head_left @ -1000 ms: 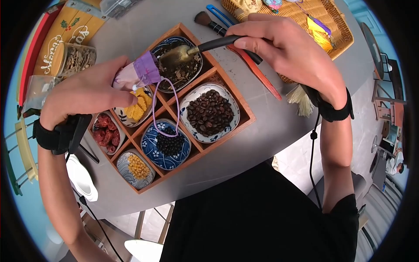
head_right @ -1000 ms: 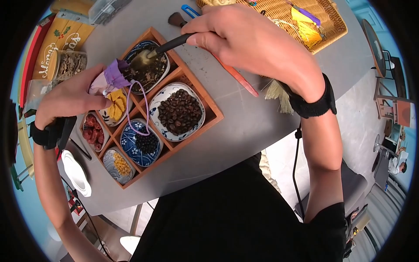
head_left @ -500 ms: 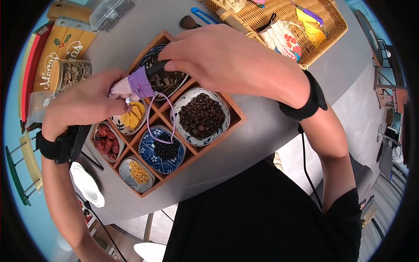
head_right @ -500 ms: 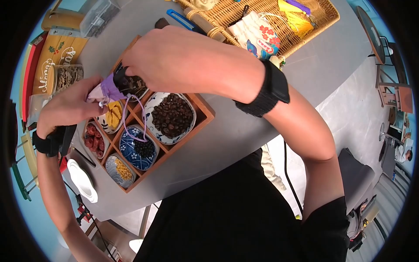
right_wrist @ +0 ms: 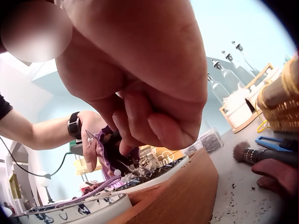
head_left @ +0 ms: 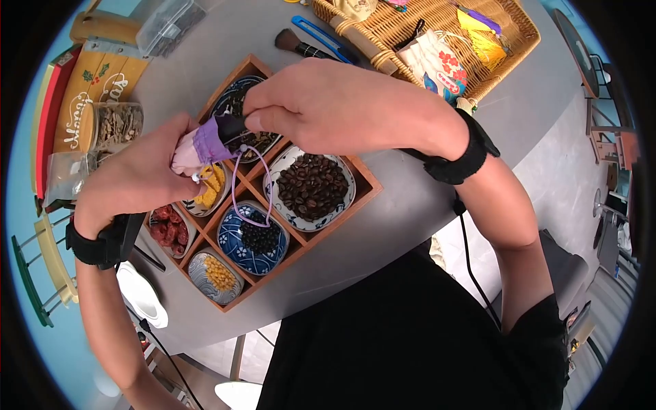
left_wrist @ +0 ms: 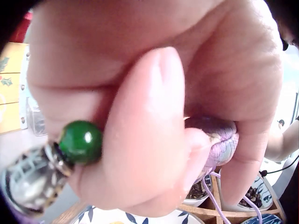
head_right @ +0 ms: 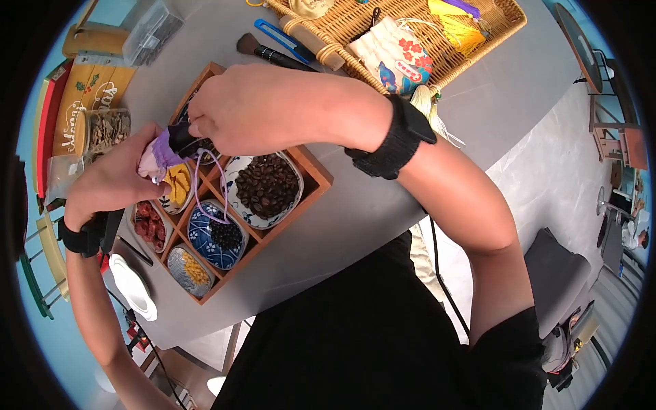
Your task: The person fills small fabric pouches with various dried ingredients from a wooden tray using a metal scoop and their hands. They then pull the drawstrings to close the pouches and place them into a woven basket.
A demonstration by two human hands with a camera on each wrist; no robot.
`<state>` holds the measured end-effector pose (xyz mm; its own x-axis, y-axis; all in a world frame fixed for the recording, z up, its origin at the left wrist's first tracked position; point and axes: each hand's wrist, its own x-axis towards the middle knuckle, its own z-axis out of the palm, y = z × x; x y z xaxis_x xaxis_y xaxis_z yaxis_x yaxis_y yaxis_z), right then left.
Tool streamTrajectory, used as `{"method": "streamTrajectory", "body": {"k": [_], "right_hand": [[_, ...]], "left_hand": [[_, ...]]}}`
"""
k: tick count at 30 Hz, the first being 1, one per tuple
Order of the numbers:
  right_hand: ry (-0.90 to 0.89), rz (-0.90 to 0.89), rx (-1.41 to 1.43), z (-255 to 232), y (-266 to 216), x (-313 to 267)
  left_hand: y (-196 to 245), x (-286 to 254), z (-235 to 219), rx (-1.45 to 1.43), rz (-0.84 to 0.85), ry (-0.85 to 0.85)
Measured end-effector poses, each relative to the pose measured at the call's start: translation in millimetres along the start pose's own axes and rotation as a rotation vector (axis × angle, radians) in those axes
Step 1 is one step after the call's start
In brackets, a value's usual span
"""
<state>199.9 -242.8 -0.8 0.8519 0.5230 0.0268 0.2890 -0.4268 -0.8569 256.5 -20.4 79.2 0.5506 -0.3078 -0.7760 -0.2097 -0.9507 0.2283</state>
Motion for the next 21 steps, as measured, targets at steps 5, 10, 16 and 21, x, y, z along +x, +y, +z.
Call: {"method": "streamTrajectory", "body": {"k": [5,10,16,21], "right_hand": [[0.095,-0.072,-0.229,-15.2,-0.2,-14.6],[0.199,-0.193,-0.206,4.1,3.5,-3.2],[0.248,-0.222,-0.476,-4.1,2.6,-17.1],[0.26,-0.215,-0.587,-19.6,2.0,-27.9]], "left_hand": [[1.1,-2.4,-0.2,-0.016,-0.069,-0.033],[-6.7,2.5,3.4,-0.02,0.111,0.048],[3.6,1.9,-0.2,0.0,-0.011,0.002],[-2.5,3.0,-1.3,-0.042,0.013,0.007]]}}
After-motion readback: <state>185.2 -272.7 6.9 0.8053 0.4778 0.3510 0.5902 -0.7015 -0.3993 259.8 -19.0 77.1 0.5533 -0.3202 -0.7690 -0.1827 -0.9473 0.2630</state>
